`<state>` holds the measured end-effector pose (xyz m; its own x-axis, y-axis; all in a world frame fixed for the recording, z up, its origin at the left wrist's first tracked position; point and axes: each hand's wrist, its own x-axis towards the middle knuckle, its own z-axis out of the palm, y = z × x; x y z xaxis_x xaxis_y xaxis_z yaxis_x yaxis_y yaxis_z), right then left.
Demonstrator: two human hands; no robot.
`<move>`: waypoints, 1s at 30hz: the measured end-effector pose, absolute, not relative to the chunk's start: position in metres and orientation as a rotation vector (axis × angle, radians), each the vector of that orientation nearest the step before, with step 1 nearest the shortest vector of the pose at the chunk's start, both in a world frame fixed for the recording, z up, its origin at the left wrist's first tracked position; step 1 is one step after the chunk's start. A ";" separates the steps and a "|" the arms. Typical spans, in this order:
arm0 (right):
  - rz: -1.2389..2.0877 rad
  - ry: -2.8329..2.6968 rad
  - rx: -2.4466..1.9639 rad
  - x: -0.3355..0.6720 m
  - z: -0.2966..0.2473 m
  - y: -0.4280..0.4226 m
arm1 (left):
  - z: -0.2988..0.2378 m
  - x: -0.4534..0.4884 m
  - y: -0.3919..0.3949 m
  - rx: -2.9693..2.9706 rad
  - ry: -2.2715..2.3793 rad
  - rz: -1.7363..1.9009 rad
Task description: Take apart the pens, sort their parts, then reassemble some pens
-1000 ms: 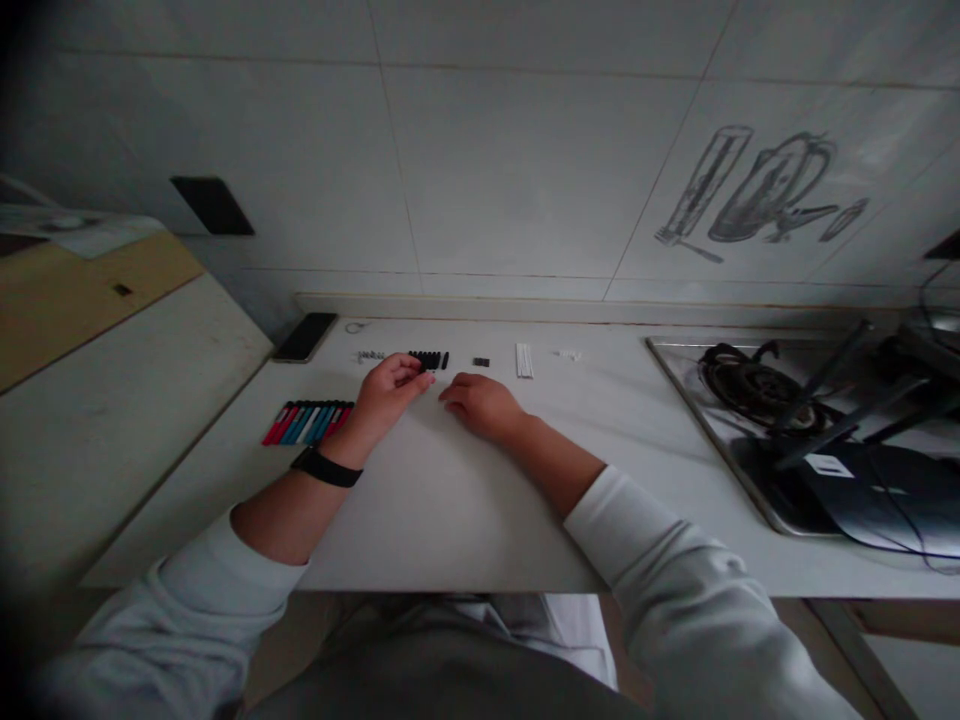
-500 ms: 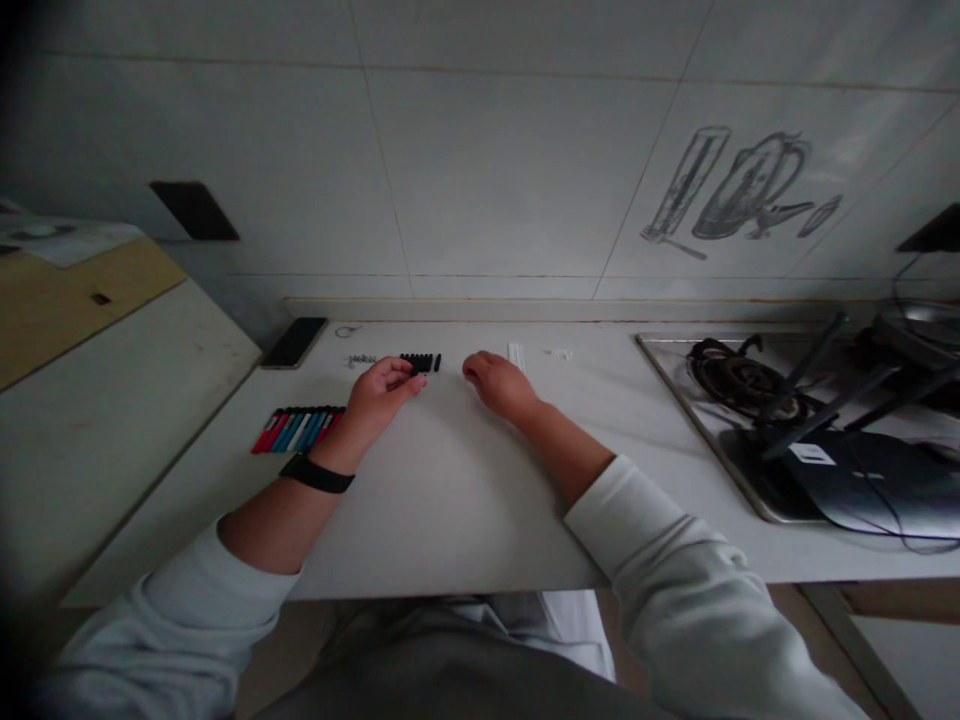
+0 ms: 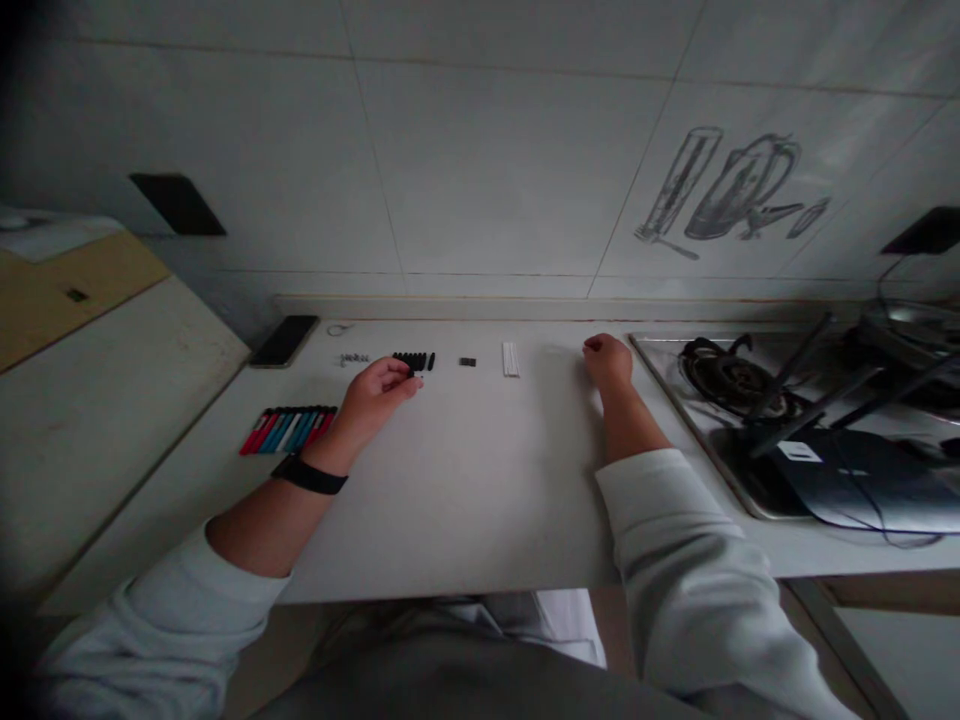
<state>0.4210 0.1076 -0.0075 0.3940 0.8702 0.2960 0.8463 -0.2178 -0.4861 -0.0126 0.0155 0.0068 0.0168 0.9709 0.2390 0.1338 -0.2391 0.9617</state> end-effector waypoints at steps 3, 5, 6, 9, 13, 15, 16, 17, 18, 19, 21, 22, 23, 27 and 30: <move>0.028 -1.573 -2.122 0.413 -0.011 0.107 | 0.006 -0.013 0.016 1.478 1.169 1.321; 0.014 -1.617 -2.156 0.407 -0.012 0.108 | 0.007 -0.012 0.015 1.472 1.164 1.318; 0.011 -1.633 -2.167 0.405 -0.012 0.109 | 0.008 -0.012 0.015 1.472 1.163 1.314; 0.005 -1.671 -2.171 0.404 -0.013 0.110 | 0.010 -0.012 0.014 1.479 1.163 1.306; -0.015 -1.712 -2.152 0.405 -0.014 0.111 | 0.010 -0.012 0.014 1.496 1.170 1.295; -0.012 -1.719 -2.145 0.406 -0.015 0.111 | 0.009 -0.011 0.014 1.507 1.172 1.289; -0.008 -1.719 -2.140 0.405 -0.015 0.111 | 0.009 -0.011 0.014 1.509 1.174 1.289; -0.005 -1.718 -2.133 0.405 -0.015 0.111 | 0.008 -0.011 0.014 1.510 1.175 1.288; 0.001 -1.719 -2.125 0.405 -0.016 0.111 | 0.008 -0.011 0.014 1.511 1.177 1.287; 0.010 -1.719 -2.118 0.405 -0.015 0.110 | 0.008 -0.011 0.014 1.510 1.179 1.286; 0.045 -1.719 -2.107 0.405 -0.013 0.109 | 0.007 -0.012 0.015 1.513 1.181 1.285; 0.061 -1.708 -2.101 0.406 -0.011 0.108 | 0.006 -0.012 0.015 1.518 1.181 1.282; 0.063 -1.684 -2.085 0.405 -0.007 0.108 | 0.006 -0.012 0.015 1.523 1.184 1.282; -0.148 -1.499 -1.822 0.386 0.015 0.103 | 0.006 -0.011 0.016 1.521 1.195 1.283; -0.142 -1.609 -1.438 0.339 0.030 0.088 | 0.007 -0.006 0.013 1.437 1.141 1.282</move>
<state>0.3390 0.0877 0.0302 0.1312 0.7163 0.6854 0.8253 0.3041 -0.4758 -0.0062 0.0135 0.0072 0.0479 0.9796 0.1950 0.0800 -0.1984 0.9769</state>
